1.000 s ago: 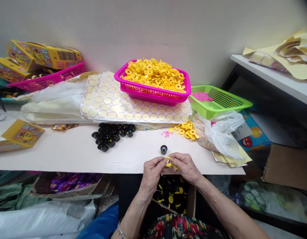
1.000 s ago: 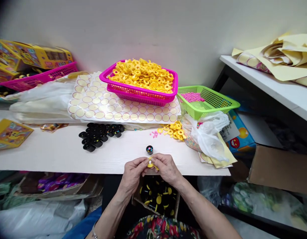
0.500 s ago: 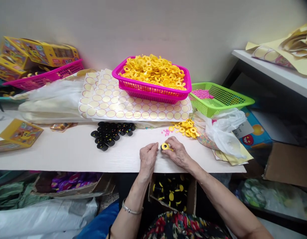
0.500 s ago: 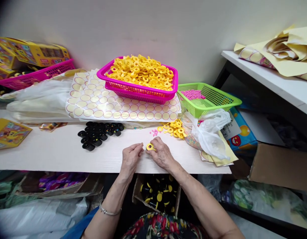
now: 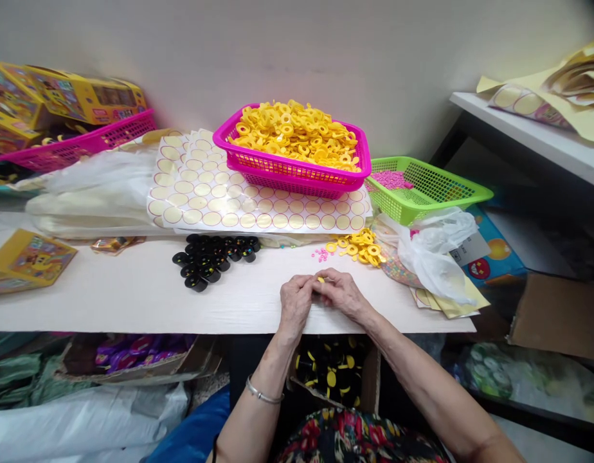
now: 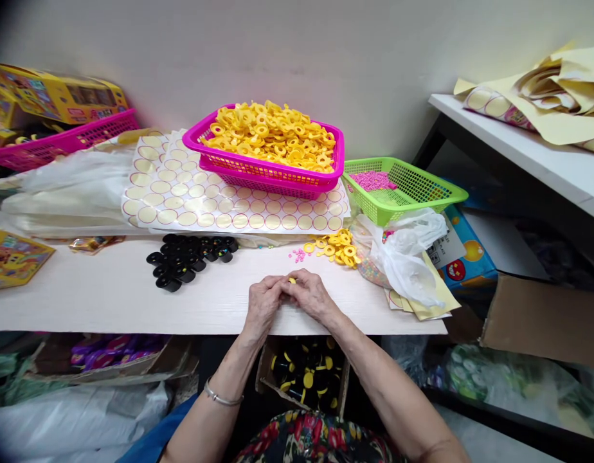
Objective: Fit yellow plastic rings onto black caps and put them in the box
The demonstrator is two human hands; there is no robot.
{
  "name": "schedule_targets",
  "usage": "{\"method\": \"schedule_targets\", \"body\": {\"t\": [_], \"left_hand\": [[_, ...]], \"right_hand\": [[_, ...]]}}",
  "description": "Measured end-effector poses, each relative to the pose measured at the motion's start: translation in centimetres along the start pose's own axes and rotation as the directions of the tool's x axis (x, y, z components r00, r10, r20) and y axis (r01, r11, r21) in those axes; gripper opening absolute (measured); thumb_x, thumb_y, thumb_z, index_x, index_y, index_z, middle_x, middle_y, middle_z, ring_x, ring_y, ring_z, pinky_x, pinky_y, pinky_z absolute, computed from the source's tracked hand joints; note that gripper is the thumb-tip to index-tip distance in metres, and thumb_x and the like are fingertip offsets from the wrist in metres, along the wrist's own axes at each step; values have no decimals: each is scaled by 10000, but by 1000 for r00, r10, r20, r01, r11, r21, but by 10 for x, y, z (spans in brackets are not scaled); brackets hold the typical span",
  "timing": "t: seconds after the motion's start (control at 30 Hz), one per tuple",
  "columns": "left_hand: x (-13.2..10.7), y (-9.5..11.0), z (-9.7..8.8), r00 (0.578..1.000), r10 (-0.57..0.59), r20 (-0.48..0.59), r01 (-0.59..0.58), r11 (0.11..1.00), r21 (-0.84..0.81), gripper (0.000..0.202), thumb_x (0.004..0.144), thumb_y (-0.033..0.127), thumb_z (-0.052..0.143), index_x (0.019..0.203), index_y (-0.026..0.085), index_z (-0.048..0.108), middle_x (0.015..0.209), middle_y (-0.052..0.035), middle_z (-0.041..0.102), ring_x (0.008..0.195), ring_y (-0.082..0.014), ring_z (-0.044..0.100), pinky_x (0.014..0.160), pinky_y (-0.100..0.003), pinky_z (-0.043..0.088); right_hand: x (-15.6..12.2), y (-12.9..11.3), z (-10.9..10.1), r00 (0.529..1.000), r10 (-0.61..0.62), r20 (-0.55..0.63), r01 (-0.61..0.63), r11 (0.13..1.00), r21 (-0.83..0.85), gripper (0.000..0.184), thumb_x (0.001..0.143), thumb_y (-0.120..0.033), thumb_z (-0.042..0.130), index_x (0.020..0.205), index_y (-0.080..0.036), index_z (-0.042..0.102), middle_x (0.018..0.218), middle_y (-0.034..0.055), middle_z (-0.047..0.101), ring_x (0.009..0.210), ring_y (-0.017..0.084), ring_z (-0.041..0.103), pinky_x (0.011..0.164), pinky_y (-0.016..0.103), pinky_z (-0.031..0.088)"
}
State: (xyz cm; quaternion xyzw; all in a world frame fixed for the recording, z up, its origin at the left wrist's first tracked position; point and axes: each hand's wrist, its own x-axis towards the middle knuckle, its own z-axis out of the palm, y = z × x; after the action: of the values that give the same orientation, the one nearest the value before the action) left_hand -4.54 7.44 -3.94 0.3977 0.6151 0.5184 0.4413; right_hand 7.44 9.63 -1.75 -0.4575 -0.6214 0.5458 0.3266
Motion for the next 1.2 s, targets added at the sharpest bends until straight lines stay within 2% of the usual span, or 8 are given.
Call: {"method": "schedule_targets", "body": {"t": [0.1, 0.27, 0.47, 0.6, 0.7, 0.77, 0.97, 1.2], "left_hand": [[-5, 4, 5, 999, -40, -22, 39, 997, -74, 264, 670, 374, 619, 711, 124, 690, 674, -37, 627, 550, -105, 518, 501, -212, 393], [-12, 3, 16, 991, -106, -87, 86, 974, -207, 232, 673, 349, 615, 725, 125, 646, 560, 6, 562, 469, -81, 464, 445, -198, 357], [-8, 2, 17, 987, -137, -82, 111, 959, -262, 200, 633, 319, 636, 682, 126, 623, 450, 42, 483, 373, -55, 385, 386, -189, 299], [-4, 8, 13, 974, -225, -14, 205, 910, -361, 229, 575, 319, 671, 633, 108, 601, 396, 55, 452, 326, -44, 345, 343, -181, 254], [0, 12, 10, 974, -224, 22, 216, 907, -362, 199, 551, 284, 674, 599, 107, 596, 372, 59, 440, 317, -43, 343, 336, -175, 253], [4, 14, 8, 974, -222, 46, 225, 919, -324, 164, 549, 254, 659, 580, 105, 596, 365, 56, 442, 310, -41, 337, 330, -171, 241], [12, 12, 2, 981, -165, 104, 179, 972, -152, 251, 591, 326, 672, 507, 111, 573, 351, 48, 427, 312, -45, 335, 327, -181, 211], [18, 6, 5, 989, -124, 77, 136, 972, -189, 290, 569, 376, 715, 544, 110, 602, 359, 45, 445, 324, -45, 331, 349, -195, 226]], "right_hand": [[0, 4, 9, 985, 166, -46, -154, 968, 199, 407, 796, -518, 435, 804, -133, 569, 511, -20, 510, 387, 80, 446, 358, 187, 327], [2, 9, 21, 955, 229, -189, -180, 953, 243, 325, 773, -458, 494, 685, -152, 560, 463, -35, 456, 327, 63, 390, 307, 188, 275], [5, 8, 23, 945, 243, -220, -168, 936, 310, 255, 744, -407, 529, 716, -158, 577, 520, -27, 482, 343, 65, 419, 301, 185, 292], [1, 8, 22, 940, 318, -126, -230, 860, 456, 299, 717, -441, 556, 748, -144, 558, 491, -23, 520, 351, 78, 462, 302, 165, 317], [-4, 7, 16, 968, 253, -10, -208, 817, 538, 353, 648, -411, 649, 839, -120, 592, 570, 4, 593, 427, 81, 525, 393, 181, 429], [-5, 6, 13, 971, 236, 23, -209, 806, 554, 367, 603, -375, 691, 844, -110, 607, 585, 11, 607, 434, 76, 527, 415, 191, 451], [2, 1, 9, 927, 373, 28, -322, 759, 565, 328, 504, -283, 733, 753, -113, 604, 560, 6, 613, 398, 70, 512, 378, 194, 464], [7, 0, 6, 908, 418, 23, -350, 728, 589, 292, 510, -221, 739, 725, -126, 566, 544, 14, 622, 398, 106, 550, 378, 233, 502]]}}
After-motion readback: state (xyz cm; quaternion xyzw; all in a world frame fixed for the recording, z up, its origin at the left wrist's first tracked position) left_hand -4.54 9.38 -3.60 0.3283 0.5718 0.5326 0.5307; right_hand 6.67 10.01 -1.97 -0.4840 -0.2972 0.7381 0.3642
